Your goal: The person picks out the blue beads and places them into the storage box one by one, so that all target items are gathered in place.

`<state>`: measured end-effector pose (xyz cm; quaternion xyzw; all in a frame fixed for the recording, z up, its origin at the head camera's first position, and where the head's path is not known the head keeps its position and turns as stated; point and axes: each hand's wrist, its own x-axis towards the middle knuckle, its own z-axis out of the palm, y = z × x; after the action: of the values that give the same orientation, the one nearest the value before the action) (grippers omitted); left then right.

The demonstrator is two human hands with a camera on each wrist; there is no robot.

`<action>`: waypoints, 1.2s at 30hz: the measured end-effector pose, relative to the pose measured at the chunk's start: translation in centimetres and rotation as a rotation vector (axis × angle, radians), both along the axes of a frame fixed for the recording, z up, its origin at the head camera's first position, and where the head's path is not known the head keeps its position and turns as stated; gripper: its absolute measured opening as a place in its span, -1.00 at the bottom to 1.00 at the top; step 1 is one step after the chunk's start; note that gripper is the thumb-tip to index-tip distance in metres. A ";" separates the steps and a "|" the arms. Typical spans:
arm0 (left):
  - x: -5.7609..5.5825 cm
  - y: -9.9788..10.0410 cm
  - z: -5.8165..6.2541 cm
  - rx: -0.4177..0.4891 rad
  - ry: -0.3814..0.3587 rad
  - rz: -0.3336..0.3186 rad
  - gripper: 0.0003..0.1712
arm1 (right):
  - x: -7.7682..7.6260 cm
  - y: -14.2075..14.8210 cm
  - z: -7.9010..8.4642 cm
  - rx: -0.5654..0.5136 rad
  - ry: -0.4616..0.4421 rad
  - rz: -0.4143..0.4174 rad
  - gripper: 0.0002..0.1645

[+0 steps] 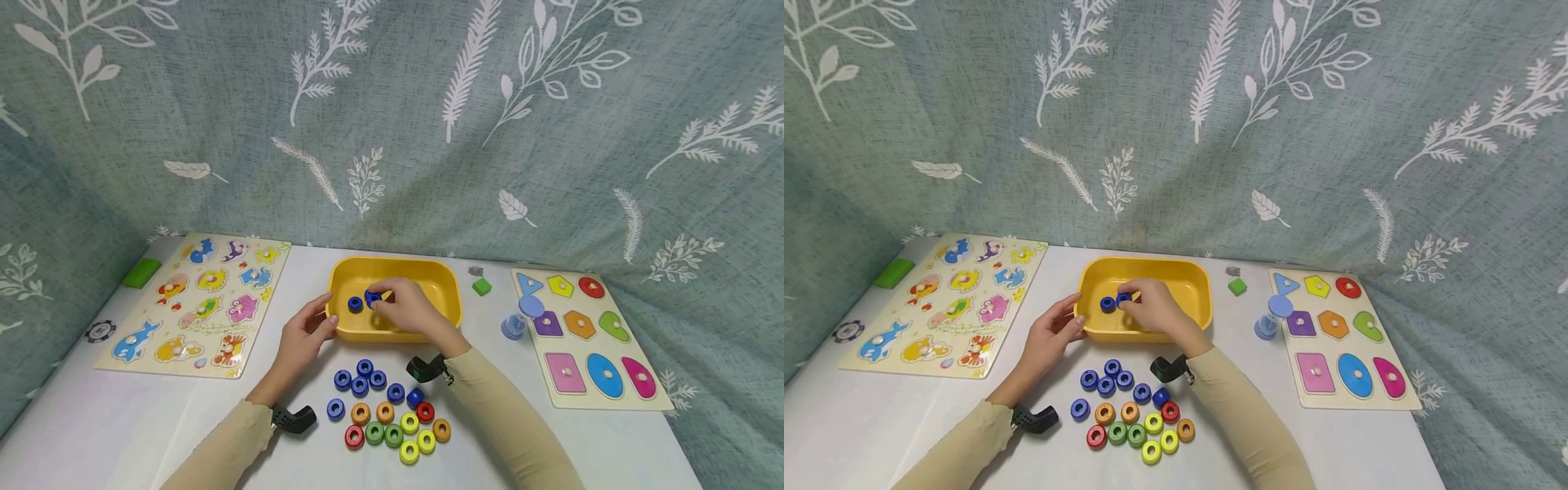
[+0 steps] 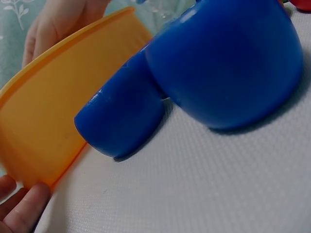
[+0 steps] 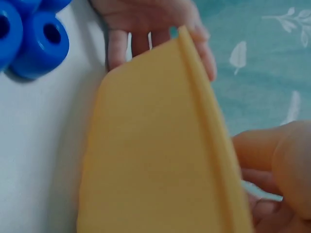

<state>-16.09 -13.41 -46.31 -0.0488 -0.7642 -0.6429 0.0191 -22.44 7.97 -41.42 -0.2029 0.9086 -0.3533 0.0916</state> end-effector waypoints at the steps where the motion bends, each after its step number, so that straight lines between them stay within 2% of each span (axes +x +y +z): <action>1: 0.0 0.0 0.0 0.001 0.000 -0.001 -0.43 | -0.3 -0.1 -0.2 0.009 -0.014 -0.016 -0.64; 6: -0.1 0.2 0.0 -0.002 0.004 -0.004 -0.43 | -1.3 -0.5 -1.0 0.050 -0.065 -0.081 -0.66; 12: -0.1 0.3 0.0 -0.005 0.007 -0.005 -0.43 | -1.9 -0.9 -2.0 0.091 -0.083 -0.120 -0.65; 19: -0.2 0.3 0.1 0.014 -0.004 -0.007 -0.43 | -2.3 -1.7 -2.5 0.028 -0.099 -0.162 -0.63; 30: -0.1 0.2 0.2 -0.008 -0.006 -0.006 -0.43 | -2.4 -1.5 -2.8 -0.017 -0.114 -0.156 -0.60; 36: 0.0 0.0 0.2 -0.009 -0.003 0.002 -0.43 | -1.7 -1.1 -2.2 -0.044 -0.093 -0.146 -0.52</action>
<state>-16.04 -13.39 -46.15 -0.0474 -0.7671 -0.6395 0.0183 -24.11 6.85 -43.58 -0.1213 0.9078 -0.3880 0.1032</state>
